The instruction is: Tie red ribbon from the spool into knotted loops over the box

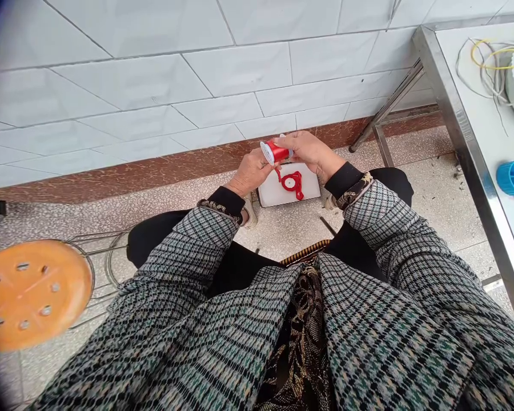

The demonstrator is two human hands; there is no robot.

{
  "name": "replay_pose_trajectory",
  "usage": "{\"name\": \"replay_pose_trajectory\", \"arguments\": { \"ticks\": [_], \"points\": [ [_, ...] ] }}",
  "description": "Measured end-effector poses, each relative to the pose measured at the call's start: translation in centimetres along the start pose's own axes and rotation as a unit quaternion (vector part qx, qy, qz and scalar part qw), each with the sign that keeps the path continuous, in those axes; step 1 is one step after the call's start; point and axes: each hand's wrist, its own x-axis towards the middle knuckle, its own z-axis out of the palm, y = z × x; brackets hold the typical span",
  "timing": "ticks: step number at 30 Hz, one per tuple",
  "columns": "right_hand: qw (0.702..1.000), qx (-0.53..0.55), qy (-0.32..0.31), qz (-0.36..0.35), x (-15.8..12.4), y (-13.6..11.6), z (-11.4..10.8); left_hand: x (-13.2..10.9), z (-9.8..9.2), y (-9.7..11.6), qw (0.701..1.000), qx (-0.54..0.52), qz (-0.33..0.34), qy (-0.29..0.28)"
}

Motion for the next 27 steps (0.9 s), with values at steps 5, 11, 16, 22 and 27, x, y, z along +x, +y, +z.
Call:
{"name": "replay_pose_trajectory", "arguments": {
  "ticks": [5, 11, 16, 22, 27],
  "points": [
    [0.996, -0.033, -0.071, 0.035, 0.2, 0.4, -0.5, 0.2, -0.9, -0.6, 0.996, 0.071, 0.051, 0.033],
    [0.991, -0.112, -0.070, 0.023, -0.3, 0.0, -0.5, 0.1, -2.1, 0.8, 0.987, 0.126, 0.087, 0.050],
    [0.989, -0.136, -0.044, -0.025, -0.6, -0.2, -0.5, 0.0, -2.7, 1.7, 0.985, 0.130, 0.104, 0.033],
    [0.971, -0.205, -0.122, 0.009, -0.2, 0.3, -0.8, 0.0, -3.3, 1.5, 0.989, 0.098, 0.094, 0.066],
    [0.953, -0.277, -0.126, 0.017, 0.0, 0.3, -0.5, -0.1, -3.4, 1.9, 0.982, 0.143, 0.112, 0.057]
  ]
}}
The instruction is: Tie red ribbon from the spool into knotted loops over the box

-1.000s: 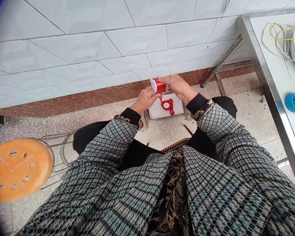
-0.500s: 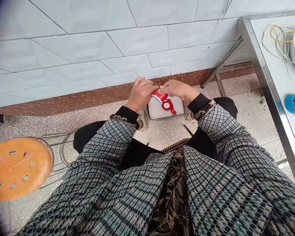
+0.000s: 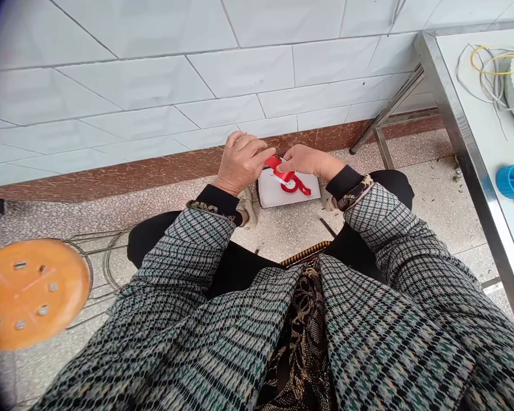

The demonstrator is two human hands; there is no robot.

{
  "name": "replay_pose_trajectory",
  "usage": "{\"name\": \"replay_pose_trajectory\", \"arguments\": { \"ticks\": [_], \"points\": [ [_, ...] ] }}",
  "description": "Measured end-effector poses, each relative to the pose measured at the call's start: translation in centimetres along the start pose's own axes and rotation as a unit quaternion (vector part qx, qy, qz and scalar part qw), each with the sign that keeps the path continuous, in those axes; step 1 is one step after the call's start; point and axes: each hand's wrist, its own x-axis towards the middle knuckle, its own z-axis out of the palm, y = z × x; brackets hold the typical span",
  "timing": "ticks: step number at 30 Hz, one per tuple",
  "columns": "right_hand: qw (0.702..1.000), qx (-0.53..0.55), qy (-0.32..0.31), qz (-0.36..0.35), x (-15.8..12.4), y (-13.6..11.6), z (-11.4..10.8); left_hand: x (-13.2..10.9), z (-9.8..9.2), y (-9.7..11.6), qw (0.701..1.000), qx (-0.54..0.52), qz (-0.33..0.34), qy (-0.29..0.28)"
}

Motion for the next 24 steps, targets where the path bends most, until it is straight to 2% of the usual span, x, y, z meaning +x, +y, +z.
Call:
{"name": "replay_pose_trajectory", "arguments": {
  "ticks": [5, 9, 14, 18, 24],
  "points": [
    [0.998, -0.038, 0.037, 0.035, 0.4, -0.2, 0.6, 0.0, 0.2, 1.0, 0.999, -0.006, 0.019, -0.025],
    [0.998, -0.022, 0.049, 0.042, 0.6, -0.2, 1.1, -0.3, 1.1, 1.0, 0.998, -0.064, -0.008, -0.009],
    [0.995, 0.068, 0.027, 0.070, 0.2, -0.6, 1.2, -0.8, 1.9, 0.7, 1.000, -0.004, -0.021, -0.020],
    [0.987, 0.120, 0.038, 0.101, 0.1, -0.9, 1.4, -0.9, 2.2, 0.6, 0.999, 0.032, -0.018, -0.035],
    [0.955, 0.230, 0.065, 0.177, 0.6, -0.8, 2.0, -0.8, 2.4, 0.7, 0.998, 0.046, 0.011, -0.038]
  ]
}}
